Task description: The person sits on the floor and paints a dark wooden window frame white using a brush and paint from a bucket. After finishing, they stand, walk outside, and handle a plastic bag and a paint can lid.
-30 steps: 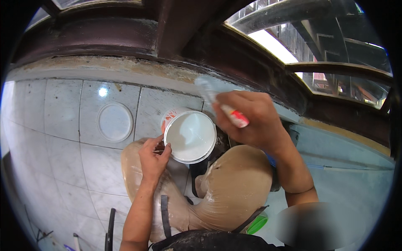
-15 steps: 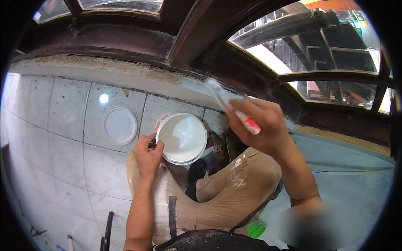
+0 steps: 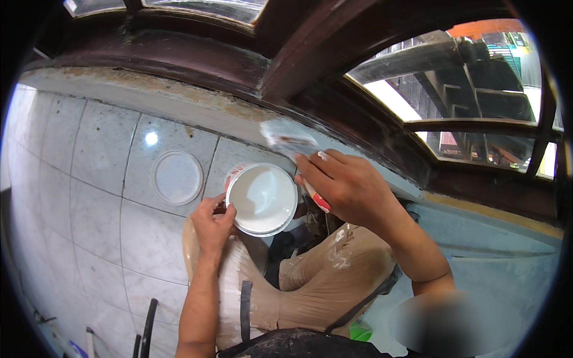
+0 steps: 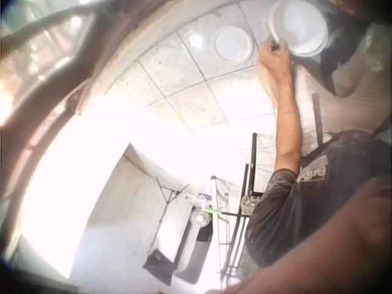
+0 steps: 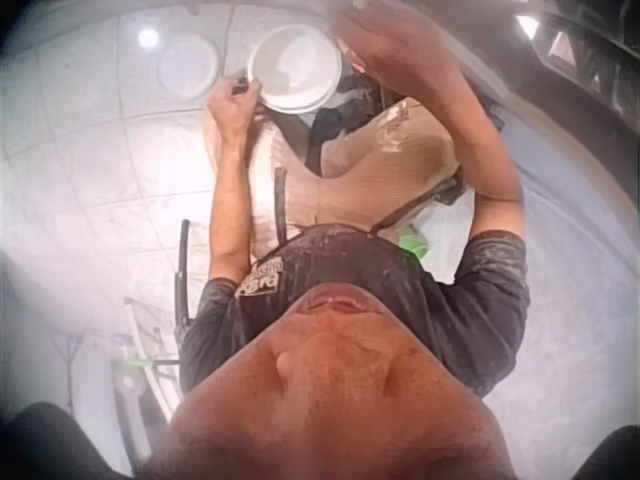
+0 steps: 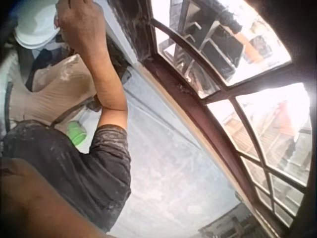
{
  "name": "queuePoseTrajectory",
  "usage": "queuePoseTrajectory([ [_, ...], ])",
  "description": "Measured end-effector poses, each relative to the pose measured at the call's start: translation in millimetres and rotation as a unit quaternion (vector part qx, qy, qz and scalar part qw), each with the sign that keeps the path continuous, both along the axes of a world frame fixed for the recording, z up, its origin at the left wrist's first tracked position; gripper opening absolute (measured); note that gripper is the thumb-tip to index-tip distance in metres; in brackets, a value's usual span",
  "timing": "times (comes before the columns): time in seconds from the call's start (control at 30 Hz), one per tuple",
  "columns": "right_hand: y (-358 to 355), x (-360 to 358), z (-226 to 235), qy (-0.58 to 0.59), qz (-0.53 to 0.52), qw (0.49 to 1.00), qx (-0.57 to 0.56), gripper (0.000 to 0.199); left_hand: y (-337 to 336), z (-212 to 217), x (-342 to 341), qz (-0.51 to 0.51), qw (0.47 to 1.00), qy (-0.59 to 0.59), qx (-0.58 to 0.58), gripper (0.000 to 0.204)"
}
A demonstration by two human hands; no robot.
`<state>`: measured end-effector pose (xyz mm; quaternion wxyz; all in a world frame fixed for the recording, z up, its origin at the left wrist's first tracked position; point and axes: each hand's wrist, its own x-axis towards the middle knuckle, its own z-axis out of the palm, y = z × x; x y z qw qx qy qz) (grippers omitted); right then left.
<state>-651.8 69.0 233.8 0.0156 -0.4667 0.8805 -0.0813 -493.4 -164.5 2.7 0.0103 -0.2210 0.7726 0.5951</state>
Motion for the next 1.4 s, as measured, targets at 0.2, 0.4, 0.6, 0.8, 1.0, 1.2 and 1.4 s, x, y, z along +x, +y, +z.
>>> queuePoseTrajectory([
  [0.2, -10.1, 11.1, 13.2, -0.017, 0.02, 0.999, 0.037, 0.032, -2.8, -9.4, 5.4, 0.014, 1.0, 0.019, 0.016, 0.03],
  [0.4, -26.3, -4.8, -12.9, 0.007, 0.022, 1.0, 0.009, 0.033, -3.8, -12.6, 0.2, -0.007, 0.998, 0.057, 0.019, 0.029],
  [0.6, -15.8, 3.2, 17.5, -0.03, -0.004, 0.999, 0.031, 0.028, -8.8, -11.1, 0.3, 0.009, 0.998, 0.045, 0.039, 0.032],
  [0.8, -70.1, -36.0, -11.2, 0.001, 0.045, 0.998, -0.051, 0.028, -6.3, -15.4, -2.5, 0.007, 0.997, 0.054, 0.049, 0.03],
  [1.0, -33.2, -22.6, 7.0, -0.065, -0.007, 0.996, 0.064, 0.016, -8.1, -12.3, -0.6, 0.015, 0.997, 0.042, 0.062, 0.03],
  [1.2, -55.0, -28.5, 16.8, -0.034, 0.014, 0.999, -0.026, 0.018, -5.4, -16.7, -2.8, 0.017, 0.997, 0.049, 0.065, 0.031],
  [1.4, -34.2, -19.0, -10.5, -0.025, -0.002, 0.999, 0.026, 0.022, -5.3, -13.4, -3.2, 0.014, 0.998, 0.046, 0.05, 0.031],
])
